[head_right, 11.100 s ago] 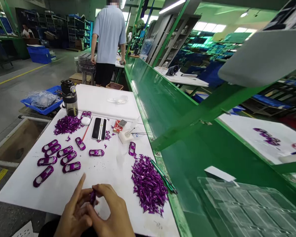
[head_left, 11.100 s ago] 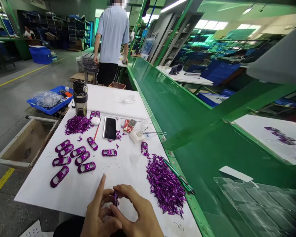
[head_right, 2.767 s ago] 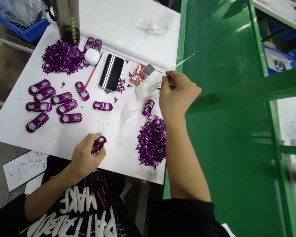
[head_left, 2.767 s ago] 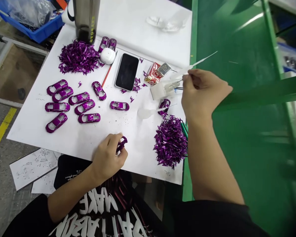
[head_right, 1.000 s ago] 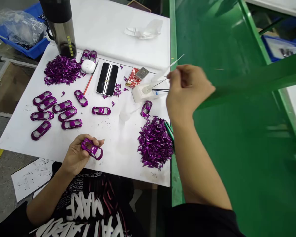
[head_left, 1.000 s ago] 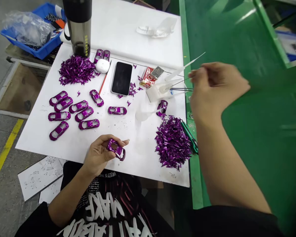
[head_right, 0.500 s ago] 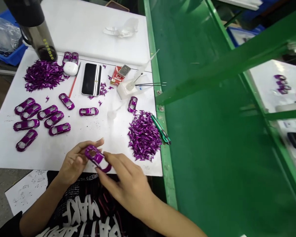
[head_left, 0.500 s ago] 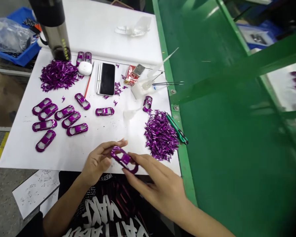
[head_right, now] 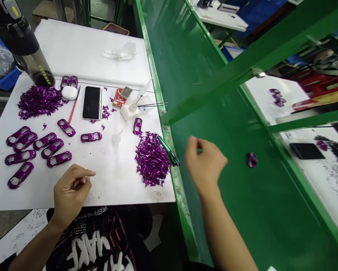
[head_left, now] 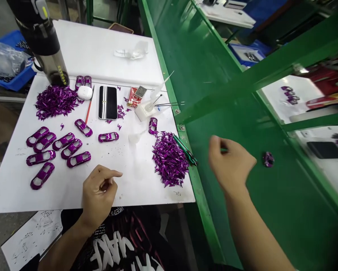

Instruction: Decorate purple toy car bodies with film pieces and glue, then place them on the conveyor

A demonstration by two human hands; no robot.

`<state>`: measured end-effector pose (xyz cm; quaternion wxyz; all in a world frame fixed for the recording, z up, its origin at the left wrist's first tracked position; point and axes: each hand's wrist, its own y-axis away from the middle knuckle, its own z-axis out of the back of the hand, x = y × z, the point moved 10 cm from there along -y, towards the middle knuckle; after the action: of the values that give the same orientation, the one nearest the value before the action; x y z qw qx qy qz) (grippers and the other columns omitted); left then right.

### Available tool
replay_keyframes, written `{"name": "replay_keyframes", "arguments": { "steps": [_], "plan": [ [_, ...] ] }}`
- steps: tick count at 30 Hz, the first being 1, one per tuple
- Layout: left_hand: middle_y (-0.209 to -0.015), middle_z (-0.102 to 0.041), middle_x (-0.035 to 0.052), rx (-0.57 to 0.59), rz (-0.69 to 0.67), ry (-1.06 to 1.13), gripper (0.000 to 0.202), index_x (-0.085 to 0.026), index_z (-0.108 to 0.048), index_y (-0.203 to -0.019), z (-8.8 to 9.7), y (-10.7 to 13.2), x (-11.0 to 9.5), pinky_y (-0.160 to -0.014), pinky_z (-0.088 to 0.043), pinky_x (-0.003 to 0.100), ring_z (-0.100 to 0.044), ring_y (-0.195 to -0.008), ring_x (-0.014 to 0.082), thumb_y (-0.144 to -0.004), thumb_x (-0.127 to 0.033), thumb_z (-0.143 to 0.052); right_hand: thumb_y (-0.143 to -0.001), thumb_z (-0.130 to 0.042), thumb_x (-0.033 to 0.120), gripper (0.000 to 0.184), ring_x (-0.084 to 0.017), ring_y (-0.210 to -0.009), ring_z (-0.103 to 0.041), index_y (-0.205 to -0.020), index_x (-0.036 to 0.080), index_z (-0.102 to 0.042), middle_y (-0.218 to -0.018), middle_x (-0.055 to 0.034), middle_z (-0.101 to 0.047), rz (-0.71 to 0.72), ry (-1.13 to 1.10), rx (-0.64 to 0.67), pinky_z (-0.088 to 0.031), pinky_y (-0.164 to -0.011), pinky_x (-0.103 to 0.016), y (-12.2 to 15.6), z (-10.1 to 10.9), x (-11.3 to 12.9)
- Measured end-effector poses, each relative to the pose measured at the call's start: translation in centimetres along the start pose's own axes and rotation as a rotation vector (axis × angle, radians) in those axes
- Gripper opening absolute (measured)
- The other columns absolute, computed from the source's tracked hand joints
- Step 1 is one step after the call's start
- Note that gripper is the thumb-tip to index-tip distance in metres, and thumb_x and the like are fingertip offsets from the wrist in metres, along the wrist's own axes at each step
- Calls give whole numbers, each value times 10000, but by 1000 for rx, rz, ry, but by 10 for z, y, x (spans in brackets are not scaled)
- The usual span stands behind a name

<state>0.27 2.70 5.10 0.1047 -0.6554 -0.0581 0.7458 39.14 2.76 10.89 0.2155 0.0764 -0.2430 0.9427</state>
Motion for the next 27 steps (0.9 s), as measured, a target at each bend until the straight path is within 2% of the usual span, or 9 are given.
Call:
{"name": "replay_keyframes", "arguments": {
  "steps": [5, 9, 12, 14, 16, 18, 20, 23, 27],
  "plan": [
    [-731, -509, -47, -108, -32, -7, 376, -233, -750, -918, 11, -3, -14, -465, -365, 159, -427, -563, 54, -787, 50, -540, -995, -638, 450, 296, -349, -828, -689, -873, 191, -717, -881, -131, -726, 90, 36, 343, -488, -729, -391, -13, -84, 93],
    [-760, -517, -42, -144, -27, -25, 371, -229, -749, -926, 20, -1, -11, -476, -390, 161, -418, -561, 51, -776, 48, -552, -950, -702, 366, 283, -421, -906, -679, -756, 161, -693, -877, -221, -713, 45, 159, 457, -473, -719, -400, -26, -121, 122],
    [-950, -602, 13, -146, 7, -31, 355, -222, -757, -971, 23, 0, 3, -470, -441, 166, -515, -628, 66, -808, 25, -561, -908, -695, 289, 297, -413, -838, -687, -632, 211, -618, -738, -173, -688, -1, 215, 498, -478, -676, -400, -18, -109, 121],
    [-1259, -640, 80, -91, 24, -17, 367, -224, -755, -1050, 16, -1, 13, -548, -546, 186, -685, -921, 144, -856, 7, -546, -891, -697, 303, 274, -411, -811, -691, -646, 228, -599, -716, -141, -685, -17, 160, 462, -504, -685, -427, -2, -82, 118],
    [-1488, -583, 97, -10, -1, 17, 393, -235, -738, -1159, 5, -2, 14, -764, -647, 270, -635, -1300, 243, -922, -13, -516, -906, -687, 381, 211, -387, -806, -708, -770, 231, -628, -772, -101, -711, -1, -9, 369, -545, -734, -458, 24, -47, 120],
    [-1505, -600, 103, 84, -6, 108, 384, -238, -703, -1280, -9, -2, 14, -1019, -618, 402, -550, -1432, 268, -996, -71, -506, -941, -667, 471, 235, -335, -781, -727, -920, 238, -641, -830, -57, -726, 60, -199, 283, -586, -735, -436, 60, -17, 132],
    [-1451, -646, 125, 209, 110, 282, 394, -238, -614, -1436, -28, 1, 21, -1144, -538, 477, -586, -1398, 262, -1055, -192, -524, -991, -679, 447, 215, -285, -730, -722, -1040, 243, -630, -880, -41, -719, 193, -386, 215, -600, -662, -383, 98, 3, 156],
    [-1386, -671, 155, 347, 403, 559, 538, -243, -497, -1542, -55, 13, 40, -1051, -600, 444, -685, -1251, 261, -1037, -388, -613, -1062, -598, 248, 26, -246, -694, -696, -1042, 255, -584, -890, -39, -684, 362, -553, 246, -597, -617, -343, 139, 7, 192],
    [-1151, -678, 94, 212, 646, 773, 526, -205, -619, -1321, -58, 20, 67, -806, -671, 368, -734, -939, 204, -902, -476, -781, -1067, -607, 263, 84, -275, -844, -730, -989, 250, -635, -1002, -65, -724, 394, -787, 596, -632, -717, -371, 143, -16, 210]
  ]
}}
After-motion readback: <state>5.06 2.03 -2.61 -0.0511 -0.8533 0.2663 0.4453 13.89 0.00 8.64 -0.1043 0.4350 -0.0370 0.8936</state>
